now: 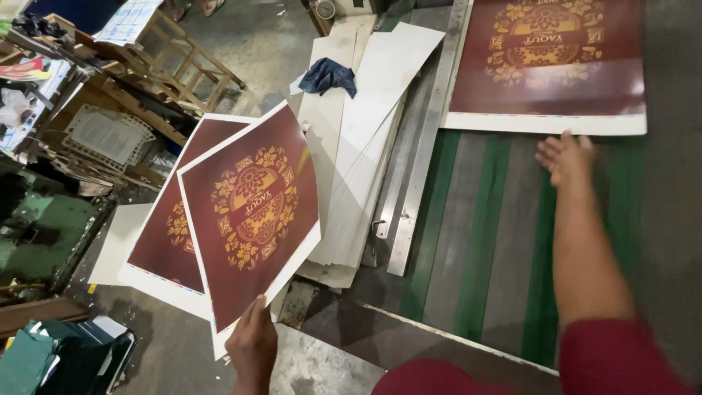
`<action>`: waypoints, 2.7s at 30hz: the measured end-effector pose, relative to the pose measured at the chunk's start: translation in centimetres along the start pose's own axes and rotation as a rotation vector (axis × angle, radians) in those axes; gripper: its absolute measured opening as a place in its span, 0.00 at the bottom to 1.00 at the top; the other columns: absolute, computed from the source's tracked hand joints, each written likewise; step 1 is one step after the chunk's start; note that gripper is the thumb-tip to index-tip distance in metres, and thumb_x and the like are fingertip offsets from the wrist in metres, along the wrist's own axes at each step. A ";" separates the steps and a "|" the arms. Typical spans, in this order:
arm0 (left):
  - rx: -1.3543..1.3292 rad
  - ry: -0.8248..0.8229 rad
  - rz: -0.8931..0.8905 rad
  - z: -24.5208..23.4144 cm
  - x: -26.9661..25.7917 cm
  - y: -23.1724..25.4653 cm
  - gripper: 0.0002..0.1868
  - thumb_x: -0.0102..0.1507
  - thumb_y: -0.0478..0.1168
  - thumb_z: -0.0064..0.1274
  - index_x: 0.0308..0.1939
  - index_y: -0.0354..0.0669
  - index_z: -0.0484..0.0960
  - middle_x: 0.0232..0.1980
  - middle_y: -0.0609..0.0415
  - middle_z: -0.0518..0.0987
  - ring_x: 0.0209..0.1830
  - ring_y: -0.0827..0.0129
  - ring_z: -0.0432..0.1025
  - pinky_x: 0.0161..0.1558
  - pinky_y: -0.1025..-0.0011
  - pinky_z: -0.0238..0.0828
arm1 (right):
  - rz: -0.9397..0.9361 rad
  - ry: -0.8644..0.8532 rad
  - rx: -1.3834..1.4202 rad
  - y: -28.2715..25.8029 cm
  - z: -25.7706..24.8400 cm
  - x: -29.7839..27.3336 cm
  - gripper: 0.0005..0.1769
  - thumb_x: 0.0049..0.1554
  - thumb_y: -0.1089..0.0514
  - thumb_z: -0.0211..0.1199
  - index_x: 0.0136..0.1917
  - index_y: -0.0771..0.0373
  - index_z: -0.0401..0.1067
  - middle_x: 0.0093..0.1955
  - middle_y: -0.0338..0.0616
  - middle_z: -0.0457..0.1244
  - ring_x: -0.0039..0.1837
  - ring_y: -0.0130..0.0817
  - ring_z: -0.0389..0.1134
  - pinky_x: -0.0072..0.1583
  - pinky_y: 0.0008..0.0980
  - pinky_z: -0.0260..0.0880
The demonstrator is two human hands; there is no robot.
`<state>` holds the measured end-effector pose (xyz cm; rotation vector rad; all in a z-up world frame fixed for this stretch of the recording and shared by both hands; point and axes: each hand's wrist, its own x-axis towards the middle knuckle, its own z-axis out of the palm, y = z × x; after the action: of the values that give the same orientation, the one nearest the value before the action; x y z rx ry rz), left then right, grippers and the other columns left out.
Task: The person repeatedly picks up large, maroon-colored printed sheets from a pile on the left and places them onto a separate stack on the right. The person handles the sheets by hand, moving them one by one in a repetitive sorting process.
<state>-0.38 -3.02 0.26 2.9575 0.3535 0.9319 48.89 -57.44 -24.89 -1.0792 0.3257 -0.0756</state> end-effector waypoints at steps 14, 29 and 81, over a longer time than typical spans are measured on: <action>-0.584 -0.176 0.529 8.2 -1.7 16.9 0.15 0.63 0.39 0.54 0.50 0.33 0.79 0.58 0.40 0.78 0.65 0.46 0.72 0.66 0.50 0.67 | 0.382 -0.595 0.011 6.2 8.4 -39.3 0.27 0.60 0.55 0.62 0.70 0.62 0.62 0.58 0.44 0.67 0.53 0.35 0.72 0.51 0.42 0.78; 0.269 -0.193 -0.309 9.3 0.6 -11.0 0.49 0.59 0.64 0.56 0.66 0.20 0.67 0.70 0.26 0.64 0.73 0.35 0.54 0.66 0.38 0.52 | -0.096 0.141 0.003 0.1 -11.3 -39.8 0.25 0.71 0.69 0.54 0.79 0.66 0.57 0.61 0.54 0.68 0.53 0.41 0.74 0.50 0.39 0.81; -0.782 -0.263 -0.122 6.3 2.7 10.2 0.08 0.67 0.37 0.54 0.34 0.37 0.78 0.21 0.47 0.67 0.19 0.66 0.60 0.24 0.63 0.60 | 0.161 -0.895 -0.513 1.8 12.5 -41.4 0.40 0.55 0.59 0.65 0.79 0.57 0.56 0.64 0.48 0.67 0.57 0.33 0.71 0.53 0.34 0.74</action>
<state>7.47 -12.05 -2.52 2.2602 0.1139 0.4914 13.14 -36.87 -11.86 -1.4704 -0.4030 0.6532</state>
